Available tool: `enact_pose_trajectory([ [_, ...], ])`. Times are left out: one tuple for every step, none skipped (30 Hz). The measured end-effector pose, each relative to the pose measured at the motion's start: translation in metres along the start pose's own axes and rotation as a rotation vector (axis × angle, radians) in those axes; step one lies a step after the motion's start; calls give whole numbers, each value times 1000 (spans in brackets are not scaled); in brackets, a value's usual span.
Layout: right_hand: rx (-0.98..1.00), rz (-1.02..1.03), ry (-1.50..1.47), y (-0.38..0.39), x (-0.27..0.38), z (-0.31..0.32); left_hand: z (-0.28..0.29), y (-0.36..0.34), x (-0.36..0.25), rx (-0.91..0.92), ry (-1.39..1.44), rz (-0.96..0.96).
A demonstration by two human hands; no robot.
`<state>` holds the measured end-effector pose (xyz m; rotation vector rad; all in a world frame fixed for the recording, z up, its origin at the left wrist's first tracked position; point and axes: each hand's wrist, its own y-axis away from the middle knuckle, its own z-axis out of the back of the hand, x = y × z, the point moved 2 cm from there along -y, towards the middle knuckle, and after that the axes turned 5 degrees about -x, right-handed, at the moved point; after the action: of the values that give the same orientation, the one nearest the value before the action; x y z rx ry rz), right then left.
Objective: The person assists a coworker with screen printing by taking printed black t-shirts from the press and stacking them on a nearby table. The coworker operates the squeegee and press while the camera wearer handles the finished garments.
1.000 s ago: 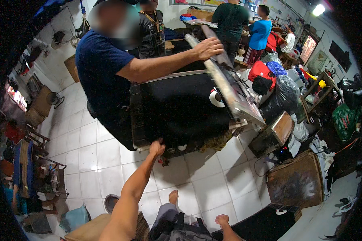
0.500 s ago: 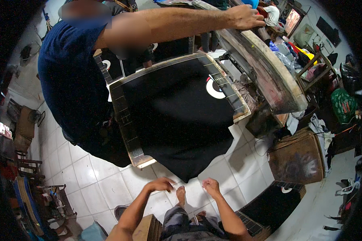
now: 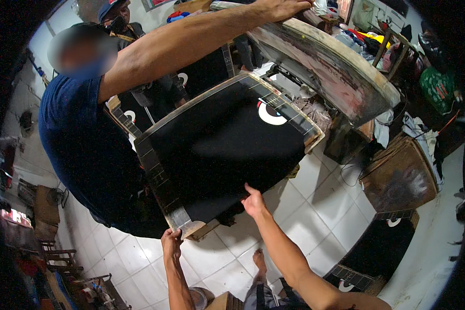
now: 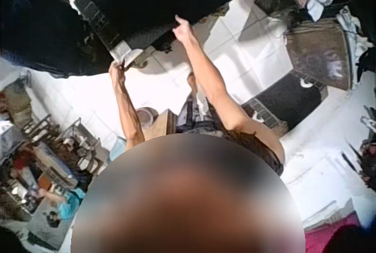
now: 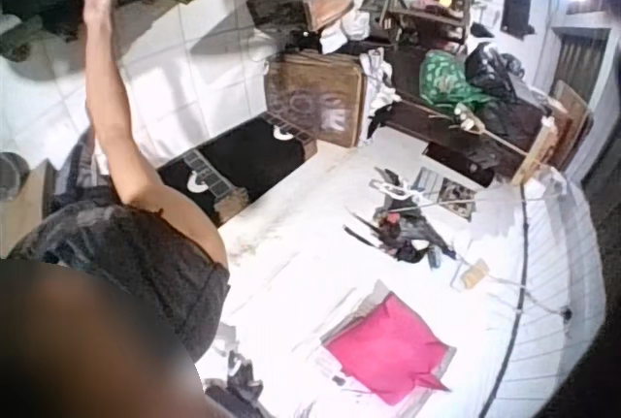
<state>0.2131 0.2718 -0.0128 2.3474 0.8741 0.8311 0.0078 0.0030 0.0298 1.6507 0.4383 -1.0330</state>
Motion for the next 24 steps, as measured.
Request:
enact_pose_trajectory([
  [134,17,-140,-9,5,-7,-2,4,-6,70,52,-25],
  [179,-9,-134,-15,11,-11,-5,8,-13,129,101,-56],
  [149,-36,-118,-17,18,-11,-8,13,-19,222,158,-83],
  [228,-66,-90,-10,27,-8,-10,18,-24,276,97,-91],
  [209,28,-76,-7,37,-9,-15,21,-29,295,185,-18],
  [182,6,-69,5,46,-3,-18,28,-34,335,273,67],
  [210,-22,-76,22,59,3,-22,35,-37,349,354,145],
  [173,126,-45,42,71,12,-26,47,-38,409,417,115],
  [178,144,-33,66,86,25,-32,62,-39,476,486,68],
  [192,128,-34,94,101,43,-39,80,-34,512,529,58],
  [232,120,-45,122,115,62,-46,100,-28,572,560,60],
  [185,144,-18,149,127,80,-51,123,-22,594,603,9],
  [168,175,3,180,140,103,-53,153,-10,485,558,29],
  [177,219,-2,210,155,124,-58,185,1,481,366,-72],
  [95,200,13,240,171,148,-63,219,12,477,177,-177],
  [96,224,28,270,186,170,-70,254,26,488,166,-163],
  [71,257,49,301,202,193,-76,289,40,500,149,-152],
  [51,311,63,330,219,215,-83,326,52,602,220,-106],
  [-3,353,101,352,230,228,-89,349,56,633,215,-84],
  [-42,313,85,376,246,246,-95,378,64,663,198,-64],
  [-72,286,77,399,263,264,-100,406,74,683,193,-51],
  [-221,261,54,420,276,287,-106,432,91,714,175,-31],
  [-243,248,30,442,292,306,-114,455,107,723,167,-31],
  [-284,290,25,463,305,322,-121,474,121,720,165,16],
])
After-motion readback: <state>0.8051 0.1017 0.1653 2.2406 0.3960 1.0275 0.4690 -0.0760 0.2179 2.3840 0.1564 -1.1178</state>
